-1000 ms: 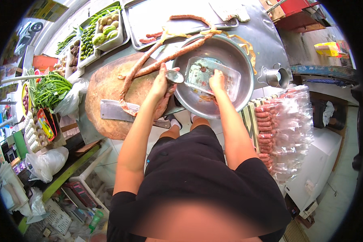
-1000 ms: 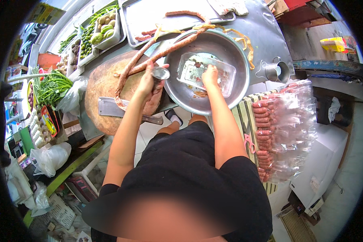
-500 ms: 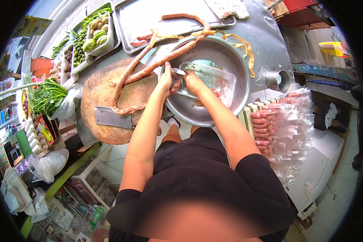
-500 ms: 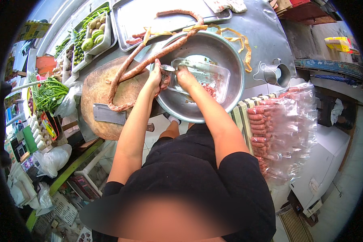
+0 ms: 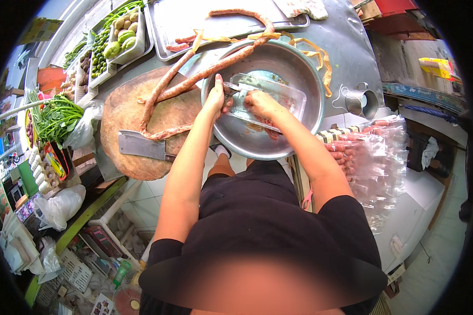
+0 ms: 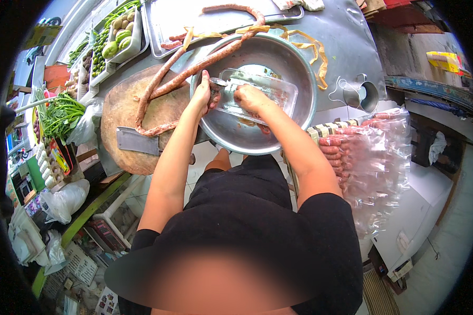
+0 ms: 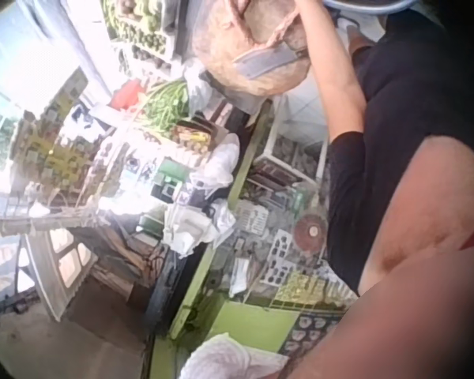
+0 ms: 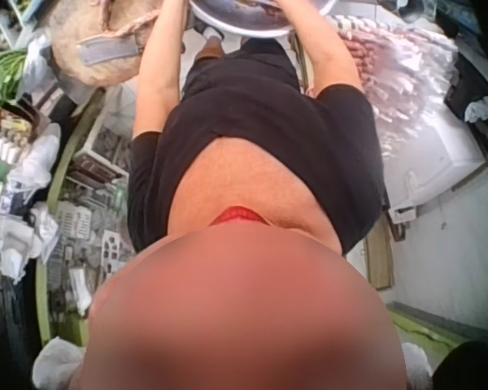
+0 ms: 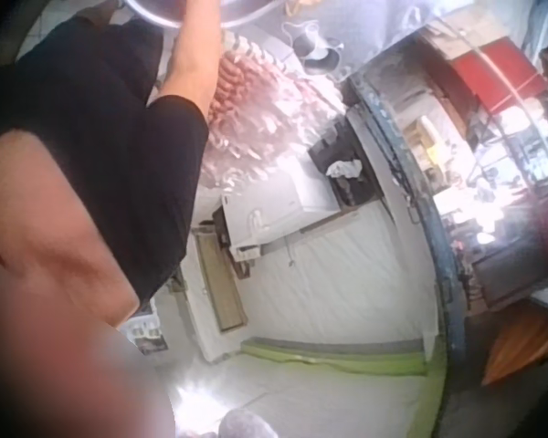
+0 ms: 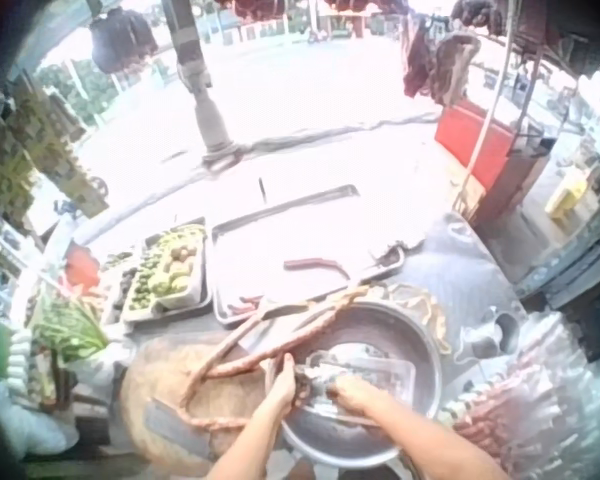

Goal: The person fills sausage casings with ground meat using a funnel, ties off sections with string, and cuts the linked sausages into individual pieces with a cleaver. The finished sausages are placed on a tray and in a metal bowl.

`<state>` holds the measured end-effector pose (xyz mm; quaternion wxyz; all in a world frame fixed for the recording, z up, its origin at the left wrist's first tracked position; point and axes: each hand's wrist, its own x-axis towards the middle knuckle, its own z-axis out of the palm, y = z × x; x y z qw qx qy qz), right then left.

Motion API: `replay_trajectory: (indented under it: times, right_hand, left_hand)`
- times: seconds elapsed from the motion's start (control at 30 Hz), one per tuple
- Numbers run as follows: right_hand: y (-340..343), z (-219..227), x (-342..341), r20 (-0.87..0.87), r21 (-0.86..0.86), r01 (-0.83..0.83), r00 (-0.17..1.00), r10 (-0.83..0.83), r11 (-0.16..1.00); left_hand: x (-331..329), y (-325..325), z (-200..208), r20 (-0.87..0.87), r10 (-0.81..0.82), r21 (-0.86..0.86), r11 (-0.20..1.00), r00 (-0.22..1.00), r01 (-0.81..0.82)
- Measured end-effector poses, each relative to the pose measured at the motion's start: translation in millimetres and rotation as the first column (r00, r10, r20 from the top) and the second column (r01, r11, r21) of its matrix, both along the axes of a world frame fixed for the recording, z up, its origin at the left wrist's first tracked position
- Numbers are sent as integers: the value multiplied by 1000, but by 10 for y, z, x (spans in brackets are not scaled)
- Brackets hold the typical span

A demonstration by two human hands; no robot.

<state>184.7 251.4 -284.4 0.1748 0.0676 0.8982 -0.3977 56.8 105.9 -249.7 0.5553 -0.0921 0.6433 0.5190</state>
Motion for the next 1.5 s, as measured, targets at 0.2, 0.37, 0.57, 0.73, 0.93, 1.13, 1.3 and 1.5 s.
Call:
replay_trajectory:
  times: [0.2, 0.37, 0.57, 0.73, 0.93, 1.13, 1.3, 1.5]
  right_hand:
    - [-81, -391, 140, 1, 158, -100, 995, 102, 982]
    - [274, -185, 346, 33, 209, -86, 996, 81, 974]
    - [159, -91, 471, 96, 204, -100, 992, 82, 974]
    - [244, -70, 497, 255, 240, -252, 948, 190, 937]
    - [277, -17, 660, 145, 243, -186, 977, 154, 952]
    - [245, 31, 735, 220, 320, -156, 972, 87, 935]
    - [243, 201, 822, 149, 141, -148, 981, 127, 979]
    - [249, 192, 883, 253, 332, -244, 954, 163, 911]
  left_hand:
    - [-10, -5, -20, -28, -20, 26, 999, 999, 21]
    - [-14, -29, -40, 0, -43, 76, 996, 999, 43]
    - [-25, -73, -70, 16, -32, 104, 994, 999, 31]
    - [-21, -96, -23, 8, -85, 124, 989, 996, 84]
    - [-26, -117, 48, 7, -115, 72, 991, 993, 114]
    - [-22, -105, 61, 38, -32, 155, 988, 999, 26]
    - [-14, -101, 9, 43, -22, 113, 993, 999, 17]
    - [-43, -70, -64, 105, -51, 126, 991, 993, 37]
